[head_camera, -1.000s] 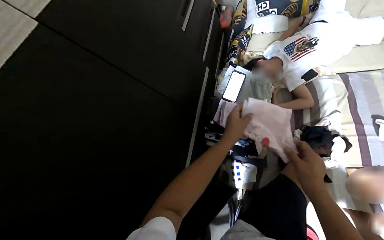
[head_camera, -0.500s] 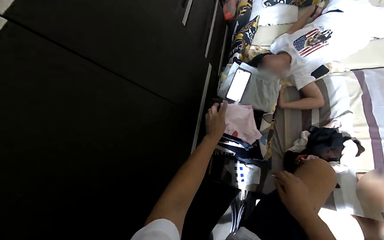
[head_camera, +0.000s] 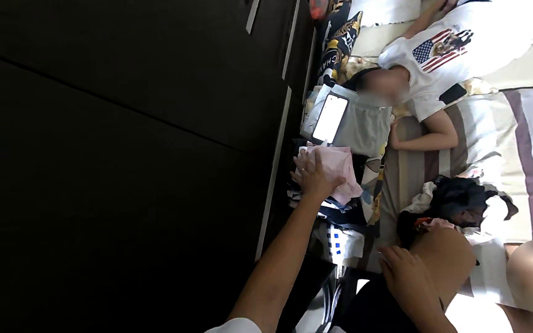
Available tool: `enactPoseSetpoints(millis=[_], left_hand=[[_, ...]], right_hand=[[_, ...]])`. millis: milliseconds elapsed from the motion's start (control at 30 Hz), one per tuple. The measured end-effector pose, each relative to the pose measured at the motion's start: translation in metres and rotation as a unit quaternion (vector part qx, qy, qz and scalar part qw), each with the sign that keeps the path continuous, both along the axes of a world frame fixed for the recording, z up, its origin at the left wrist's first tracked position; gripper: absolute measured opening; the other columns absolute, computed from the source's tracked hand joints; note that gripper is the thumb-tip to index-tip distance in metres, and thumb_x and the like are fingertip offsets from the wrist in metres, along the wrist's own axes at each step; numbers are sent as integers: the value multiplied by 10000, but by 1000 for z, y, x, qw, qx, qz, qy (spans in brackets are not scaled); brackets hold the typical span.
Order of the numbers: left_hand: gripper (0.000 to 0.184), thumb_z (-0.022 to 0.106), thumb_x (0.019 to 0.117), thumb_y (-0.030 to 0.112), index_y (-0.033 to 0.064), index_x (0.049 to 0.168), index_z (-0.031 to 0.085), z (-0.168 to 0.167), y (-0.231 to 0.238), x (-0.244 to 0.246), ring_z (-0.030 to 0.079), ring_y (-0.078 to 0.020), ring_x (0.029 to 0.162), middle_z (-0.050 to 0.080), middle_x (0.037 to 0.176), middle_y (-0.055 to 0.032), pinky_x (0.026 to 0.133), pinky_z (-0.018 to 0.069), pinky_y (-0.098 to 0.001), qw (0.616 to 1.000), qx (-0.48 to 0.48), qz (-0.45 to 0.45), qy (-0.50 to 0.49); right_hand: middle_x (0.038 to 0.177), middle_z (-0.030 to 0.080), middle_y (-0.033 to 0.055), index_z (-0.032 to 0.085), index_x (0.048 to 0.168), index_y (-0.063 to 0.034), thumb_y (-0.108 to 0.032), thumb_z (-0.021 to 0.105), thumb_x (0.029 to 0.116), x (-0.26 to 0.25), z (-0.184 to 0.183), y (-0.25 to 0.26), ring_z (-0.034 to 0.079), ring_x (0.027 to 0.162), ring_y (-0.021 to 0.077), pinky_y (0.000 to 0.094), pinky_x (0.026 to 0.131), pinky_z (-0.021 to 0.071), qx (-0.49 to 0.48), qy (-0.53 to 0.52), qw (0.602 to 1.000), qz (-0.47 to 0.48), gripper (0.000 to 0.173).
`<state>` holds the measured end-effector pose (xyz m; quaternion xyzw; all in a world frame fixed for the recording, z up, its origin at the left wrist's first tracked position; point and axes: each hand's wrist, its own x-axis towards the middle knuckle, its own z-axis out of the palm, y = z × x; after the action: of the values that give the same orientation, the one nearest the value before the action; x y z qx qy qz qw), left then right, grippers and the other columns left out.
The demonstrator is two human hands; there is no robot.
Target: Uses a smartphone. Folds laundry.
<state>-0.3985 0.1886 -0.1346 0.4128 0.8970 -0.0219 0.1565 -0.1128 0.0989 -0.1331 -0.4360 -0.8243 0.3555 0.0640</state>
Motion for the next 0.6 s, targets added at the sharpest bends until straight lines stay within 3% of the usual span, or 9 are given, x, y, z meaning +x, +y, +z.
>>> enactPoseSetpoints(millis=[100,233,300,533,600], left_hand=[[1347,749,676,794,181,1666,75,-22,-5,-12,-140,-498,1540,-155,1693,-224,1128,31,-803,1000,-12,2,23],[1298,742,730,750,173,1666,52,-31,-3,-24,-95,-515,1541,-130,1688,-255,1121,56,-811,999,-32,6,29],[1224,757,791,637,176,1666,37,-34,1,-27,-101,-529,1535,-141,1682,-266,1111,63,-819,999,-42,4,28],[1192,784,819,534,169,1666,29,-45,2,-31,-102,-546,1527,-126,1678,-286,1104,55,-830,999,-48,8,26],[1119,776,850,398,159,1665,46,-45,1,-29,-113,-545,1526,-129,1674,-294,1093,41,-844,999,-37,5,23]], right_hand=[[1026,737,174,749,1138,-54,-141,667,951,-1,-1,0,709,982,388,564,819,555,-1,-10,1000,-3,222],[994,742,158,757,1098,-55,-143,686,926,-3,-4,0,720,940,374,553,778,564,26,-7,1000,-10,206],[983,742,153,758,1092,-59,-151,687,923,-3,-4,1,722,924,370,546,762,567,33,-12,999,-11,205],[987,742,152,757,1101,-62,-167,674,923,-2,-6,2,720,925,369,534,755,566,29,-19,999,-17,223],[999,742,156,756,1105,-57,-155,681,925,-1,-5,2,720,939,373,541,774,569,26,-13,999,-16,218]])
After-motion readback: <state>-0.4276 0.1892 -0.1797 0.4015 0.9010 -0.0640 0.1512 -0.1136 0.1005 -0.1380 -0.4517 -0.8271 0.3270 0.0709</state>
